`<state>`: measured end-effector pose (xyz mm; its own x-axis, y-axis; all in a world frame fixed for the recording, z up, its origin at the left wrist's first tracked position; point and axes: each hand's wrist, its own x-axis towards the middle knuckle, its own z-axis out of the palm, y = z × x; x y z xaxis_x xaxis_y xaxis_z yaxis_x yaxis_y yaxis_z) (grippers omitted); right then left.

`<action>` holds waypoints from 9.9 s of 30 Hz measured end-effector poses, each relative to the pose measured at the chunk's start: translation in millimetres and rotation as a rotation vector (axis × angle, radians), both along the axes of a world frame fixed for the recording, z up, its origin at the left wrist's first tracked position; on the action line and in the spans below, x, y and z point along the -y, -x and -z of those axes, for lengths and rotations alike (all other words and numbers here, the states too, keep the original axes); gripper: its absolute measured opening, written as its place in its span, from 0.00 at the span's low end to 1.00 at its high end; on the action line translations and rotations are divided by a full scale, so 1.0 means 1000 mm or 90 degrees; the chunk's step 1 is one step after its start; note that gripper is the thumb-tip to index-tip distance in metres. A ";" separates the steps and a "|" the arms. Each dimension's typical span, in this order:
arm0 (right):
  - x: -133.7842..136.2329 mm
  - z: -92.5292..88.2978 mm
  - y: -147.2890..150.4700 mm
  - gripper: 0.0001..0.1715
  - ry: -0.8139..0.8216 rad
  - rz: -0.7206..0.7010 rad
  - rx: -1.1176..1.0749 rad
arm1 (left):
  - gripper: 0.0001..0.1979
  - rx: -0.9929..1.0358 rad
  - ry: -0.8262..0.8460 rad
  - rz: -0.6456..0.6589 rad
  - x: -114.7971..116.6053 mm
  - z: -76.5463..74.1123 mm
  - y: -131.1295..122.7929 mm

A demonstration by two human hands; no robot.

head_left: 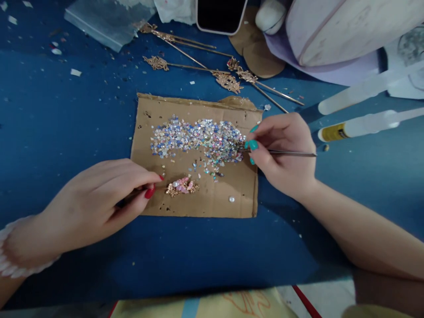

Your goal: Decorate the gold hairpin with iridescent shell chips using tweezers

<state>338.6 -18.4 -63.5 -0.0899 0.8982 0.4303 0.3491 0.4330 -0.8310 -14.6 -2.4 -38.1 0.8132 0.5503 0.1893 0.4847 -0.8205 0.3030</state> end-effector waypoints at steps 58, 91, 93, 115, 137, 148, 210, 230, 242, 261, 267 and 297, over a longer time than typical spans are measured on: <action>0.003 -0.003 0.006 0.07 -0.018 0.081 0.019 | 0.14 -0.018 0.044 -0.008 0.006 0.005 0.011; 0.001 -0.001 0.007 0.08 -0.063 0.067 0.084 | 0.12 0.004 0.036 0.002 0.005 0.006 0.009; 0.000 0.001 0.006 0.06 -0.077 0.069 0.086 | 0.12 0.005 0.031 0.003 0.004 0.006 0.009; 0.000 -0.001 0.007 0.13 -0.114 0.043 0.053 | 0.11 0.003 0.016 0.003 0.004 0.006 0.006; -0.001 -0.004 0.008 0.12 -0.065 0.041 0.069 | 0.12 -0.004 0.035 -0.006 0.005 0.006 0.007; -0.004 0.002 0.002 0.05 -0.086 0.106 0.067 | 0.12 -0.011 0.049 -0.010 0.006 0.006 0.007; -0.017 0.002 0.000 0.11 -0.085 0.090 0.074 | 0.11 0.009 0.017 -0.042 0.003 0.005 0.018; -0.021 0.005 -0.003 0.04 -0.081 0.063 0.083 | 0.10 0.035 0.015 -0.033 0.002 0.006 0.013; -0.003 -0.012 0.010 0.06 -0.150 -0.023 0.049 | 0.07 0.027 -0.027 0.067 0.002 0.000 0.014; 0.021 -0.037 0.015 0.08 -0.072 -0.276 0.132 | 0.08 -0.010 -0.082 0.171 -0.001 -0.004 0.013; 0.018 -0.038 0.012 0.08 -0.081 -0.303 0.189 | 0.08 -0.020 -0.094 0.160 -0.001 -0.001 0.016; 0.016 -0.030 0.020 0.12 -0.098 -0.250 0.173 | 0.09 -0.005 -0.078 0.136 -0.002 0.006 0.015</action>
<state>318.9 -34.7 -33.6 -0.5350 0.7026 0.4691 0.3304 0.6851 -0.6492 -29.6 0.1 -44.0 0.9105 0.3386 0.2373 0.2976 -0.9351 0.1926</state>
